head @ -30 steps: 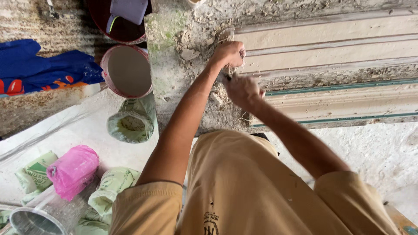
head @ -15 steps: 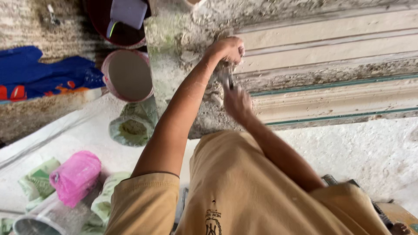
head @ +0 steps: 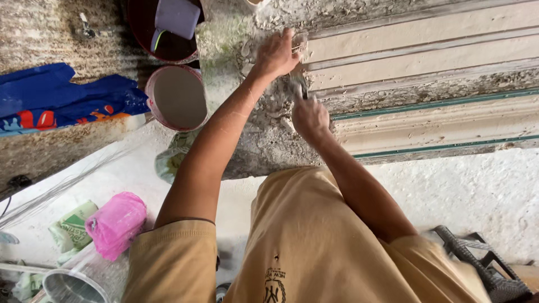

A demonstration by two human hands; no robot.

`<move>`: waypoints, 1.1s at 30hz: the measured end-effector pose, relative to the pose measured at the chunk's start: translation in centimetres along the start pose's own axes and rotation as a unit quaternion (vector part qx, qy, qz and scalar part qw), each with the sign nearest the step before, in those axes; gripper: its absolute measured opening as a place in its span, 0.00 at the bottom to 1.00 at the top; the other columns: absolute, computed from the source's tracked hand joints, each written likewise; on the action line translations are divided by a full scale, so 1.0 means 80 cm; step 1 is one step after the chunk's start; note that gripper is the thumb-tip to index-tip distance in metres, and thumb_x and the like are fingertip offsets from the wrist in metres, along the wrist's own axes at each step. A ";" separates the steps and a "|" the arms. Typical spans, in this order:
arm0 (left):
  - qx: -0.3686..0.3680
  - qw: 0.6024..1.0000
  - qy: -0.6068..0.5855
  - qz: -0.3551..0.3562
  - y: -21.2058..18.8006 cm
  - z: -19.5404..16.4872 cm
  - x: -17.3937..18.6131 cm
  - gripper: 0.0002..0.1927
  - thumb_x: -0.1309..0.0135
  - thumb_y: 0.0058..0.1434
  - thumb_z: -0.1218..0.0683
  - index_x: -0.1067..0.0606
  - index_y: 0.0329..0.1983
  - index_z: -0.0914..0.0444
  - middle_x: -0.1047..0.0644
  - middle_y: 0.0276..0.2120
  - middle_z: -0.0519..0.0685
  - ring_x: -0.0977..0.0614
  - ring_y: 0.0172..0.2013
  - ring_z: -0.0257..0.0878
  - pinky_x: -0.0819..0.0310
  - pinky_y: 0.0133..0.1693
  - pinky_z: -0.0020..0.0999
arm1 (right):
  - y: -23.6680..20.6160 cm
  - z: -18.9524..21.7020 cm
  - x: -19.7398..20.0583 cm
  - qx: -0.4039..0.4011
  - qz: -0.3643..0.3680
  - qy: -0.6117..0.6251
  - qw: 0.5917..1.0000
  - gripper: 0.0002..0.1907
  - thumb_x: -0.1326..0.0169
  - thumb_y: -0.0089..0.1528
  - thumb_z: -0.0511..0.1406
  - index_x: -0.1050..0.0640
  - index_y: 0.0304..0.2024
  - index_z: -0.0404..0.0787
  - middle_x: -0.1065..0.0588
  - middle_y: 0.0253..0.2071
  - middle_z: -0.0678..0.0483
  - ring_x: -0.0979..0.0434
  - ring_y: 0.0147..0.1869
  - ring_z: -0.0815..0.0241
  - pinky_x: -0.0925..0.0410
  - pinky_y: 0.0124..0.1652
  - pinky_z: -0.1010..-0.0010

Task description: The person scrapes dried plaster residue out of the grooves of long plaster molding strips laid on a workbench, working along each strip by hand with a small scraper. They then scoop plaster paste from a bucket with a trowel and apply it onto the edge of a mold strip.

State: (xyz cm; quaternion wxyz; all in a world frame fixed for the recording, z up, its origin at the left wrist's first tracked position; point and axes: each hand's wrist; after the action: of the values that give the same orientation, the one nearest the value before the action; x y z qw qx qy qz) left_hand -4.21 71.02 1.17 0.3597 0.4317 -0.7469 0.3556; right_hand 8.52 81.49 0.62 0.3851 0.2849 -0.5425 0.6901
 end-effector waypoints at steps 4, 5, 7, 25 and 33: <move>0.127 0.981 -0.007 0.149 0.002 0.003 0.007 0.13 0.45 0.63 0.54 0.27 0.43 0.69 0.22 0.34 0.53 0.19 0.33 0.43 0.21 0.39 0.46 | 0.004 0.006 0.001 -0.032 0.009 0.060 0.998 0.25 0.65 0.75 0.35 0.42 0.75 0.44 0.29 0.21 0.53 0.40 0.16 0.67 0.43 0.11 0.71; 0.158 0.968 -0.007 0.194 0.006 0.001 0.011 0.09 0.47 0.64 0.56 0.25 0.41 0.67 0.22 0.35 0.51 0.18 0.33 0.41 0.20 0.39 0.44 | 0.003 0.008 0.003 -0.024 0.005 0.060 0.998 0.26 0.64 0.74 0.35 0.42 0.75 0.45 0.29 0.21 0.52 0.40 0.15 0.66 0.43 0.11 0.71; 0.170 0.953 -0.022 0.249 0.022 -0.008 0.024 0.10 0.48 0.66 0.54 0.24 0.39 0.67 0.21 0.35 0.52 0.19 0.33 0.41 0.19 0.39 0.41 | 0.003 0.013 0.011 -0.020 0.013 0.058 0.998 0.27 0.63 0.72 0.34 0.42 0.75 0.45 0.29 0.19 0.52 0.40 0.14 0.66 0.43 0.10 0.71; 0.063 0.981 0.023 0.182 0.046 -0.031 0.045 0.11 0.50 0.57 0.66 0.24 0.43 0.71 0.20 0.37 0.58 0.16 0.36 0.44 0.18 0.40 0.39 | -0.075 0.037 -0.032 0.043 -0.070 0.130 0.988 0.25 0.63 0.71 0.34 0.49 0.69 0.31 0.29 0.33 0.42 0.40 0.18 0.66 0.44 0.10 0.75; 0.047 0.991 -0.012 0.123 0.032 -0.023 0.045 0.09 0.45 0.58 0.62 0.23 0.41 0.71 0.20 0.35 0.59 0.16 0.33 0.47 0.19 0.37 0.40 | 0.019 0.083 0.033 -0.093 -0.131 0.514 0.842 0.18 0.65 0.74 0.40 0.40 0.59 0.33 0.29 0.31 0.43 0.36 0.18 0.67 0.39 0.11 0.71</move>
State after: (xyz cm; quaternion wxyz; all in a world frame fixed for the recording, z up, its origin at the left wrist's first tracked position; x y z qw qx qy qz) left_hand -7.45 72.13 4.56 0.2836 0.3572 -0.7808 0.4271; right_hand 5.66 75.47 3.59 0.7204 -0.0791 -0.2855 0.6271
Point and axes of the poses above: each hand's wrist, its own y-axis towards the middle knuckle, its own x-axis out of the back of the hand, z = x × y
